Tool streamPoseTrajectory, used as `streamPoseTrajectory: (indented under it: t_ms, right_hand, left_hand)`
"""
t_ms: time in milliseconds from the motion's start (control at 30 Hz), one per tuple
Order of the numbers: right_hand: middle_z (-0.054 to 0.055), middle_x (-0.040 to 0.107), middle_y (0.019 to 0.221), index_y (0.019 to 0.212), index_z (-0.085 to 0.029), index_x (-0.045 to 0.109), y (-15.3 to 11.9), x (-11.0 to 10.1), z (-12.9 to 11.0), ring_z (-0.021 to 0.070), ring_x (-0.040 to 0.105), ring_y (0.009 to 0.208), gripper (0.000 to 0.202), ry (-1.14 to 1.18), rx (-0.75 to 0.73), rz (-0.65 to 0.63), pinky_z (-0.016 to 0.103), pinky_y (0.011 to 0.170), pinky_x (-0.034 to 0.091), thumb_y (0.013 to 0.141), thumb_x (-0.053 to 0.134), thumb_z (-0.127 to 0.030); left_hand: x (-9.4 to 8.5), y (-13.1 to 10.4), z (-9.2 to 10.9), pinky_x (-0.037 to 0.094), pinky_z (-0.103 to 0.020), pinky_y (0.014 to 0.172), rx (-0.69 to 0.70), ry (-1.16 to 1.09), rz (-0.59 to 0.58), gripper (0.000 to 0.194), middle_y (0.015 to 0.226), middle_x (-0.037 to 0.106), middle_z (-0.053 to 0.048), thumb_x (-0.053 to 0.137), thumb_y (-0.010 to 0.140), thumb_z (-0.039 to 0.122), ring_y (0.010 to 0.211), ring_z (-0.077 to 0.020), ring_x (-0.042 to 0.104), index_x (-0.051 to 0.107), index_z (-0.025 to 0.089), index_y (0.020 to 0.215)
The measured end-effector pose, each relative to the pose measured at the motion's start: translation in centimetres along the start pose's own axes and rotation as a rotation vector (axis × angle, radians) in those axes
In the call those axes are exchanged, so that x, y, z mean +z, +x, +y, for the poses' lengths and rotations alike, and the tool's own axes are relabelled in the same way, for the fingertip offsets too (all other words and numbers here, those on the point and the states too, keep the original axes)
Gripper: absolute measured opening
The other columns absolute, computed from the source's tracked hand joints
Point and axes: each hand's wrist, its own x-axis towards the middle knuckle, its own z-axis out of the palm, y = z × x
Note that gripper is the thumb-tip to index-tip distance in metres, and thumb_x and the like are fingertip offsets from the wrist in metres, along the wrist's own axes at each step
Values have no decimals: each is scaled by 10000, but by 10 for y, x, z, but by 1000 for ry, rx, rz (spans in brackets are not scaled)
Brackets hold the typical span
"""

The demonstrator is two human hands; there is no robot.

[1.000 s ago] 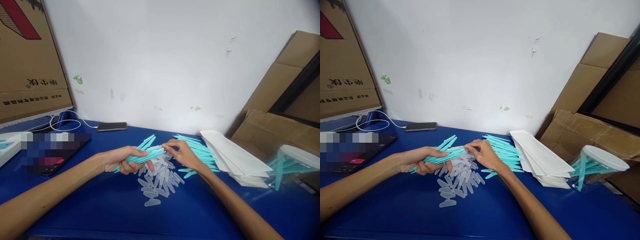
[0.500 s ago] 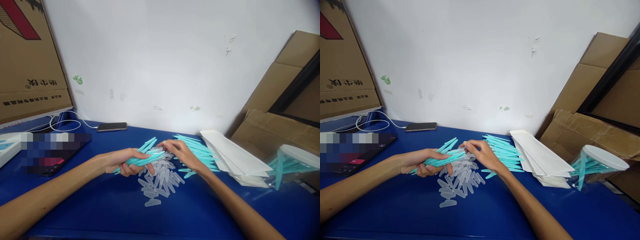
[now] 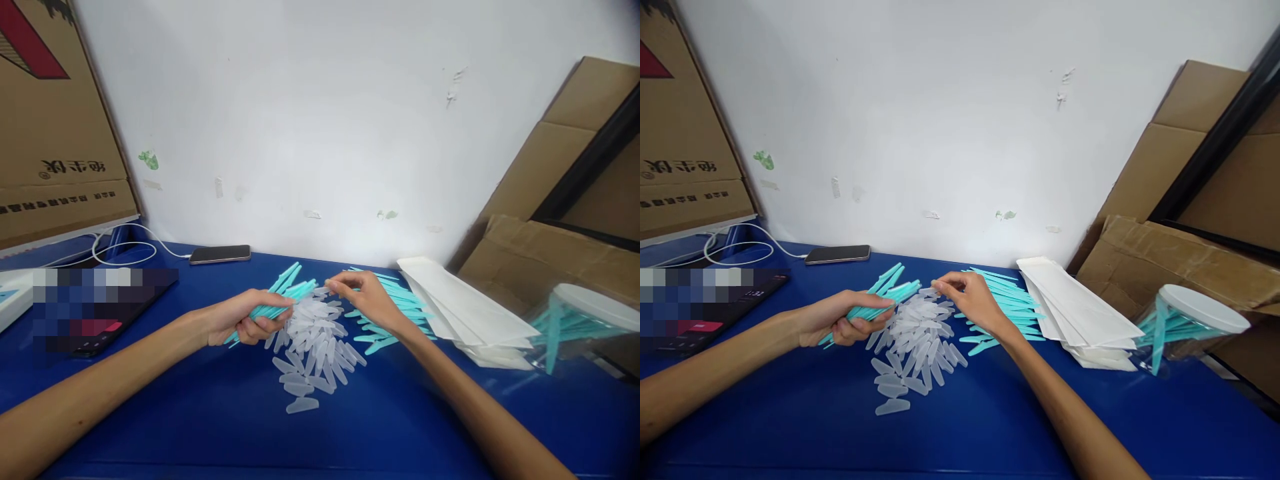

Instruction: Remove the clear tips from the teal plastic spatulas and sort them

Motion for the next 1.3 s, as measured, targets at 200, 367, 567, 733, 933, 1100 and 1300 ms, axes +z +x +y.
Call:
streamPoseTrajectory:
  t_ms: [200,367,567,733,933,1100,1300]
  right_hand:
    - [34,754,897,937,-213,768,-3,12,5,174,673,784,290,-38,-104,-146,280,696,487,954,554,-408]
    - [35,759,927,972,-225,771,-3,14,4,174,678,772,354,-81,-124,-122,285,679,488,984,493,-443]
    - [37,760,927,936,-222,765,-3,13,1,166,680,758,399,-83,-100,-104,261,630,468,993,461,-474]
    - [33,738,792,891,-201,752,-5,15,-1,151,654,679,423,-96,-106,-110,245,579,425,996,450,-477]
    - [37,726,772,914,-198,748,-5,17,-2,155,631,639,440,-92,-99,-81,261,575,421,996,438,-500]
    - [50,728,892,1059,-223,724,-7,22,-8,180,641,748,391,-188,-164,11,310,691,460,1006,431,-477]
    - [50,661,1102,1390,-304,509,-18,33,-28,219,595,999,422,-313,-264,-57,421,916,441,1013,425,-475]
  left_hand:
    - [2,5,-4,75,-236,390,144,80,267,620,471,152,91,623,874,534,414,-44,72,234,206,521]
    - [1,14,-12,78,-237,399,414,94,549,603,475,179,94,621,875,520,415,-45,106,227,214,537]
    - [-15,29,-28,148,-200,389,744,113,798,536,481,227,102,648,870,442,407,-44,178,269,216,565]
    - [-28,36,-35,189,-202,346,608,165,803,514,429,269,97,631,860,444,346,-48,237,288,228,545]
    - [-27,36,-33,190,-210,336,514,212,793,506,413,271,90,632,848,414,339,-50,228,293,232,520]
    - [-15,30,-29,181,-217,391,594,299,785,504,450,250,88,622,862,405,399,-54,217,300,217,522]
    - [9,21,-28,213,-231,477,711,522,746,450,546,252,71,594,880,379,498,-75,240,323,201,568]
